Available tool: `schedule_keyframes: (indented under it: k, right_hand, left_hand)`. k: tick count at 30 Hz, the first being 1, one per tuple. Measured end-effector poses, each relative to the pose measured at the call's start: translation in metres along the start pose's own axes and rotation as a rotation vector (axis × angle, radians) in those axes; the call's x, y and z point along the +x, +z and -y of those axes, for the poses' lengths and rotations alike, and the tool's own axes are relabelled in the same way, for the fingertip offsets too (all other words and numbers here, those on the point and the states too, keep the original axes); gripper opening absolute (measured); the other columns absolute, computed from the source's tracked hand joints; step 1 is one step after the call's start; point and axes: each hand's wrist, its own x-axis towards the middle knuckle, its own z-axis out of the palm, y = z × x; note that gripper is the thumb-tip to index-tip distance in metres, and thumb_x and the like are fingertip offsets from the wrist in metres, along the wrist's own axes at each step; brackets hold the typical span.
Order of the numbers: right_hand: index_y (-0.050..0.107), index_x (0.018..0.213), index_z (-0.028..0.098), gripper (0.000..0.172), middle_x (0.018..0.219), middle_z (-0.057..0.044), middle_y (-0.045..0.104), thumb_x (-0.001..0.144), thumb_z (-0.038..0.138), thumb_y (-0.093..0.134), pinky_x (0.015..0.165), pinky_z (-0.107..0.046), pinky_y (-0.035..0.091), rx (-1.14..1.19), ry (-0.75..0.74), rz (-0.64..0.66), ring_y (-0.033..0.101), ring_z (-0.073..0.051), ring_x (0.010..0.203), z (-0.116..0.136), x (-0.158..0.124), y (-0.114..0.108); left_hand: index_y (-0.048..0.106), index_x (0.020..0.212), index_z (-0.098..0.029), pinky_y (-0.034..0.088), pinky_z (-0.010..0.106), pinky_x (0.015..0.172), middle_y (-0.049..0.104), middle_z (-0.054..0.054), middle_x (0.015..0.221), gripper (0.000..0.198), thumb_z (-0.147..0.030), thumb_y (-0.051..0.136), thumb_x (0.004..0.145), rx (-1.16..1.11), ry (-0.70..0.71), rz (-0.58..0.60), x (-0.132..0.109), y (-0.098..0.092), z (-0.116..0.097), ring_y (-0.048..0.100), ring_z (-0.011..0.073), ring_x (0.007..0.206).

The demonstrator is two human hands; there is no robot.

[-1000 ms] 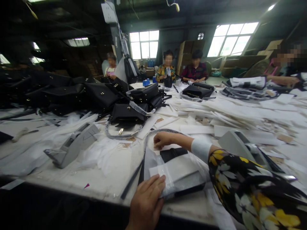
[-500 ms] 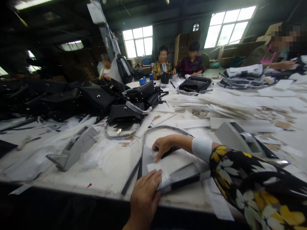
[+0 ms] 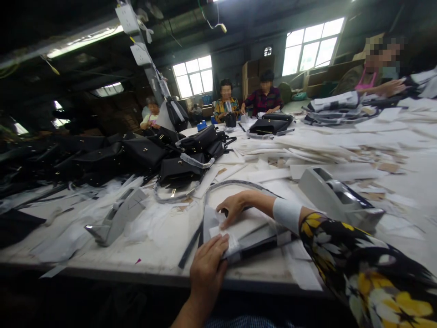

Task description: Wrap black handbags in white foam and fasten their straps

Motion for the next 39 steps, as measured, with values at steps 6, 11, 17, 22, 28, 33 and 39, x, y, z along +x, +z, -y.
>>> schedule_keyframes:
  k: [6, 11, 17, 22, 28, 33, 39]
  right_hand:
    - [0.071, 0.111, 0.016, 0.069, 0.107, -0.007, 0.07, 0.059, 0.062, 0.077, 0.083, -0.031, 0.047, -0.028, 0.033, -0.061, 0.062, -0.027, 0.098, 0.004, -0.001, 0.012]
    - [0.071, 0.095, 0.016, 0.049, 0.084, -0.001, 0.067, 0.071, 0.058, 0.069, 0.067, -0.025, 0.043, -0.125, -0.009, -0.16, 0.059, -0.019, 0.078, 0.012, -0.009, 0.015]
    - [0.068, 0.097, 0.019, 0.032, 0.095, -0.006, 0.066, 0.078, 0.044, 0.07, 0.078, -0.032, 0.039, -0.372, -0.148, -0.385, 0.057, -0.024, 0.092, 0.062, -0.06, 0.009]
    - [0.067, 0.104, 0.022, 0.017, 0.103, -0.005, 0.069, 0.088, 0.021, 0.061, 0.092, -0.037, 0.037, -0.76, -0.599, -0.584, 0.056, -0.022, 0.099, 0.09, -0.095, -0.004]
    - [0.068, 0.11, 0.021, 0.04, 0.115, -0.008, 0.069, 0.079, 0.0, 0.056, 0.114, -0.047, 0.029, -0.667, -0.558, -0.591, 0.057, -0.023, 0.117, 0.047, -0.09, 0.006]
    - [0.056, 0.135, 0.022, 0.062, 0.146, -0.012, 0.05, 0.078, -0.002, 0.053, 0.117, -0.05, 0.032, -0.426, -0.466, -0.806, 0.037, -0.027, 0.142, 0.013, -0.098, 0.031]
    - [0.041, 0.149, 0.03, 0.063, 0.157, -0.007, 0.037, 0.09, 0.005, 0.039, 0.114, -0.044, 0.04, -0.332, -0.324, -0.914, 0.038, -0.023, 0.143, 0.009, -0.121, 0.061]
  left_hand:
    - [0.06, 0.119, -0.019, 0.055, 0.042, 0.094, 0.071, 0.008, 0.122, 0.039, -0.005, 0.051, 0.085, 0.024, -0.002, -0.033, -0.003, 0.004, -0.001, 0.066, 0.0242, 0.114]
    - [0.06, 0.121, -0.018, 0.055, 0.043, 0.094, 0.071, 0.009, 0.122, 0.041, -0.005, 0.051, 0.083, 0.035, 0.01, -0.069, -0.005, 0.005, -0.003, 0.065, 0.0249, 0.115]
    - [0.066, 0.112, -0.021, 0.056, 0.039, 0.09, 0.073, 0.006, 0.119, 0.04, 0.0, 0.047, 0.084, 0.097, 0.104, -0.148, -0.003, -0.003, -0.016, 0.067, 0.0232, 0.113]
    - [0.063, 0.118, -0.017, 0.059, 0.033, 0.09, 0.073, 0.011, 0.116, 0.037, -0.002, 0.049, 0.087, -0.127, 0.228, -0.139, 0.006, -0.033, -0.03, 0.067, 0.021, 0.112]
    - [0.066, 0.112, -0.022, 0.058, 0.033, 0.088, 0.072, 0.007, 0.113, 0.034, -0.002, 0.055, 0.088, -0.247, -0.011, -0.407, 0.026, -0.074, -0.017, 0.068, 0.0198, 0.107]
    - [0.065, 0.118, -0.022, 0.059, 0.032, 0.084, 0.069, 0.008, 0.122, 0.026, -0.027, 0.054, 0.096, -0.373, -0.49, -0.232, 0.058, -0.059, 0.034, 0.066, 0.0225, 0.113]
    - [0.062, 0.121, -0.017, 0.058, 0.032, 0.083, 0.072, 0.011, 0.112, 0.027, -0.019, 0.051, 0.096, -0.357, -0.477, 0.066, 0.132, 0.003, 0.108, 0.07, 0.0184, 0.099]
